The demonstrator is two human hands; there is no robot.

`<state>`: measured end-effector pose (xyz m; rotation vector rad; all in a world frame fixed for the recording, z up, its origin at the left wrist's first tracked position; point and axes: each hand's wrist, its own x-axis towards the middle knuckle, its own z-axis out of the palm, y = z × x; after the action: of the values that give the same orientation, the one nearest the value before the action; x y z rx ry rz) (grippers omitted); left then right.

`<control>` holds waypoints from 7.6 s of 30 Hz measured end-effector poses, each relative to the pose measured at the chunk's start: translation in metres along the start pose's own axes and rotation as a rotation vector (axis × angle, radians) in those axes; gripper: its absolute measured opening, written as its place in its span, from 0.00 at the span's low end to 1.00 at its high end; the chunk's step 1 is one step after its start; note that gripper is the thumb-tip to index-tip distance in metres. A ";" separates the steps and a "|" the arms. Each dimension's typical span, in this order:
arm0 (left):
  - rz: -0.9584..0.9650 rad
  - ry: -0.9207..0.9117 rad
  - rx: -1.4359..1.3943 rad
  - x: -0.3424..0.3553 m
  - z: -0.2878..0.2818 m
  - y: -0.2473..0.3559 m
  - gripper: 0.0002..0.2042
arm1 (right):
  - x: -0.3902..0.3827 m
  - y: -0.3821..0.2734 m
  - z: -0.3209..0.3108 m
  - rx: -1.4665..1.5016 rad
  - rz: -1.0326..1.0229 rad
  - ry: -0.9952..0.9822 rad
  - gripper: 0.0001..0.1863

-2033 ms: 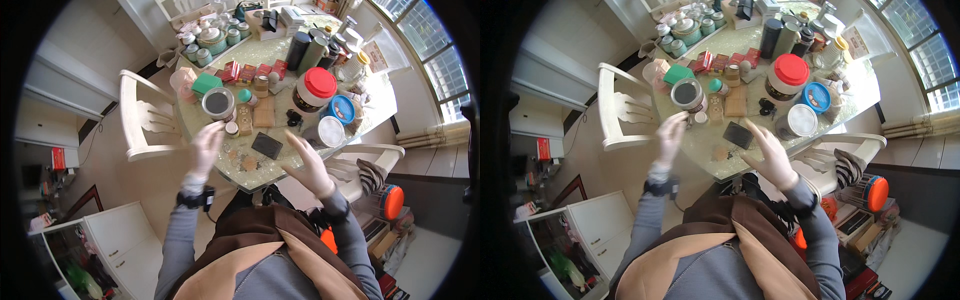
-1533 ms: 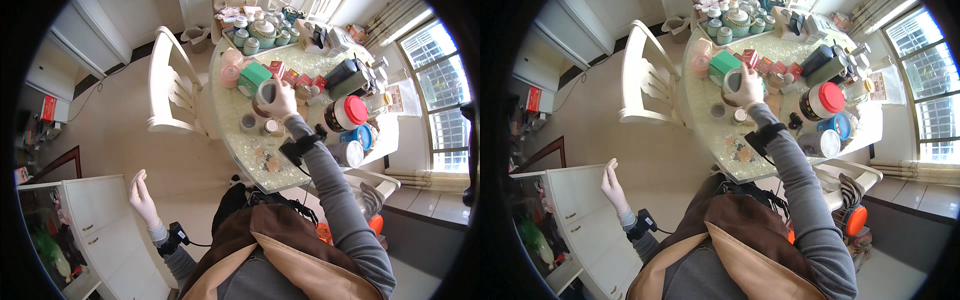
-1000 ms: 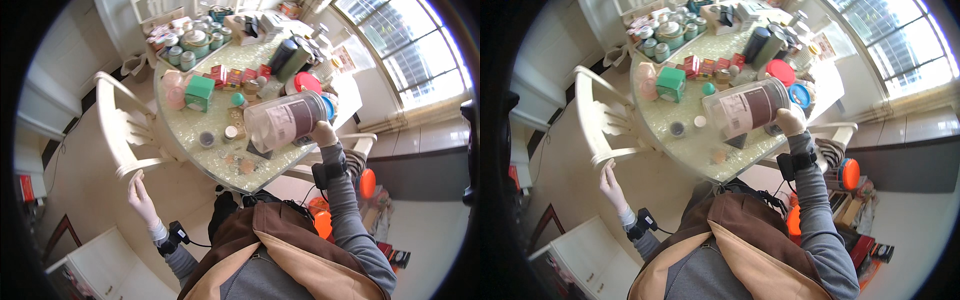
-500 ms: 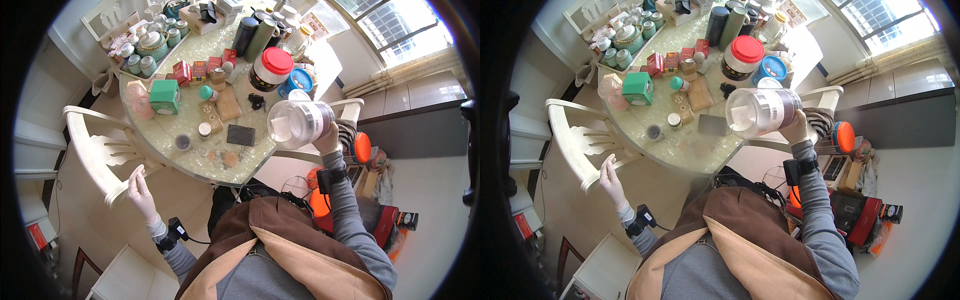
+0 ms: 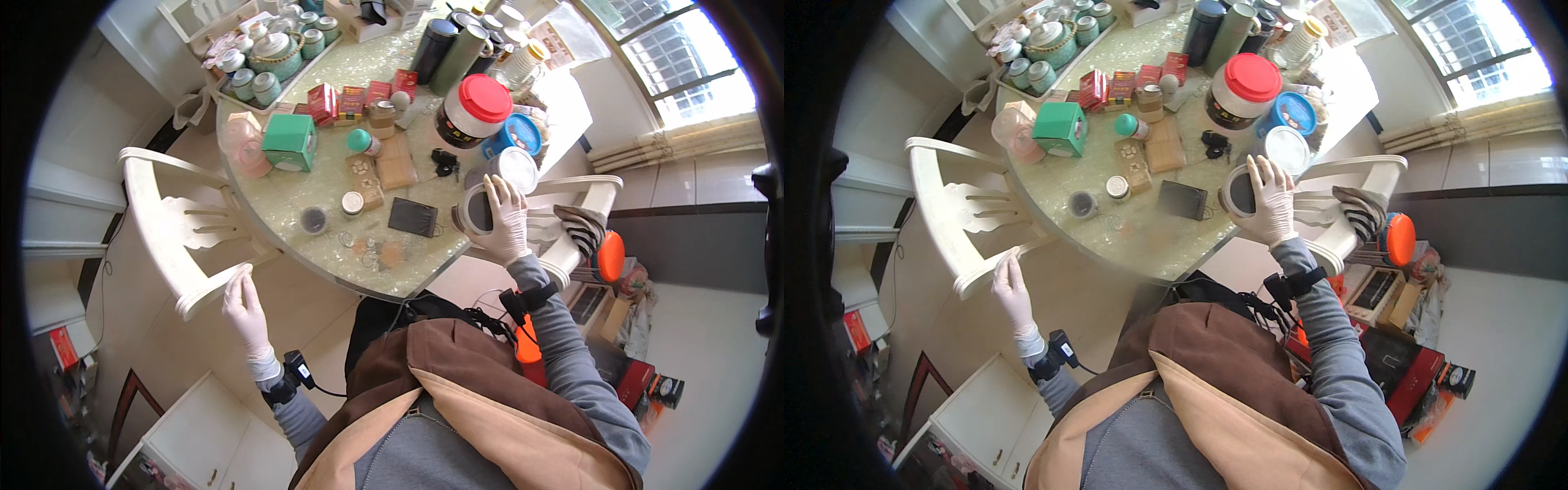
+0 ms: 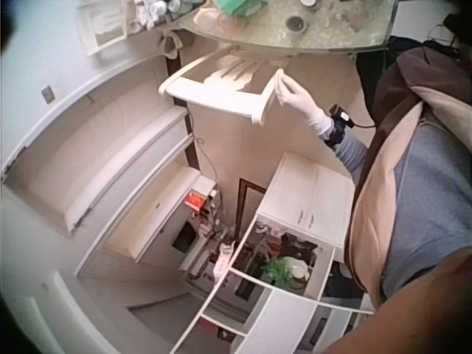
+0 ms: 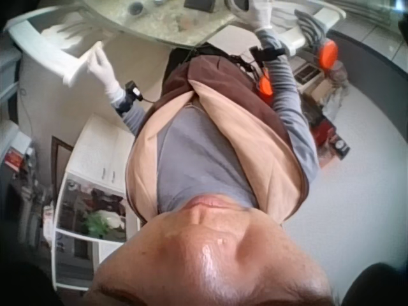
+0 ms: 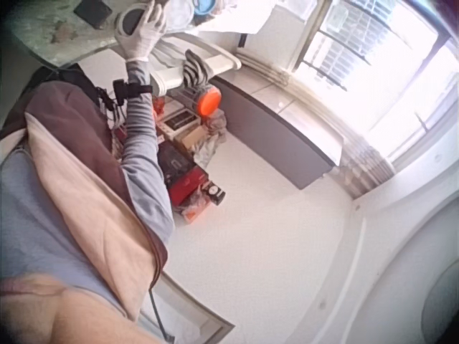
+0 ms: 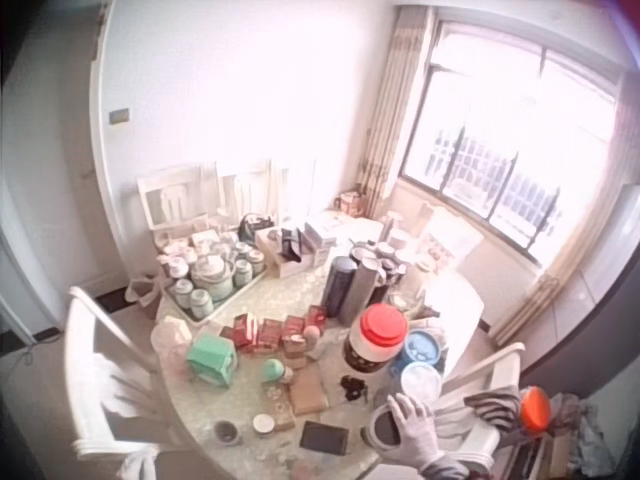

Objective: The person wipes several containers with a cloth, closes their lids, and places them on a shelf. They handle a yellow-lidded tub, a white tub, a small jar, and a green-lidded bottle, wiping each before storing or setting aside.

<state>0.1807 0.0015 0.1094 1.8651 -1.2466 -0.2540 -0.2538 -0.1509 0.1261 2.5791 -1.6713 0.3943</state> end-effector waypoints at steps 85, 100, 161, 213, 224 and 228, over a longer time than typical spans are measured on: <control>0.305 -0.955 -0.475 -0.098 0.106 0.263 0.34 | -0.159 0.051 -0.138 0.558 0.470 0.532 0.26; 0.313 -1.064 -0.345 -0.114 0.000 0.244 0.37 | -0.136 -0.140 -0.148 1.129 -0.205 0.365 0.24; -0.152 -0.488 -1.200 -0.086 -0.004 0.202 0.23 | -0.122 -0.172 -0.107 1.053 -0.096 0.710 0.26; -0.558 -0.318 -0.945 -0.087 0.092 0.075 0.20 | -0.180 -0.098 -0.066 0.822 0.057 -0.116 0.39; -0.330 -0.757 -1.249 -0.117 0.080 0.167 0.19 | -0.121 -0.185 -0.080 0.602 -0.099 0.461 0.26; -0.338 -0.530 -1.200 -0.115 0.077 0.168 0.22 | -0.118 -0.203 -0.068 0.729 0.041 0.621 0.22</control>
<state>-0.0298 0.0334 0.1545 0.9183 -0.7400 -1.3997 -0.1290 0.0503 0.1846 2.3660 -1.5057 1.8698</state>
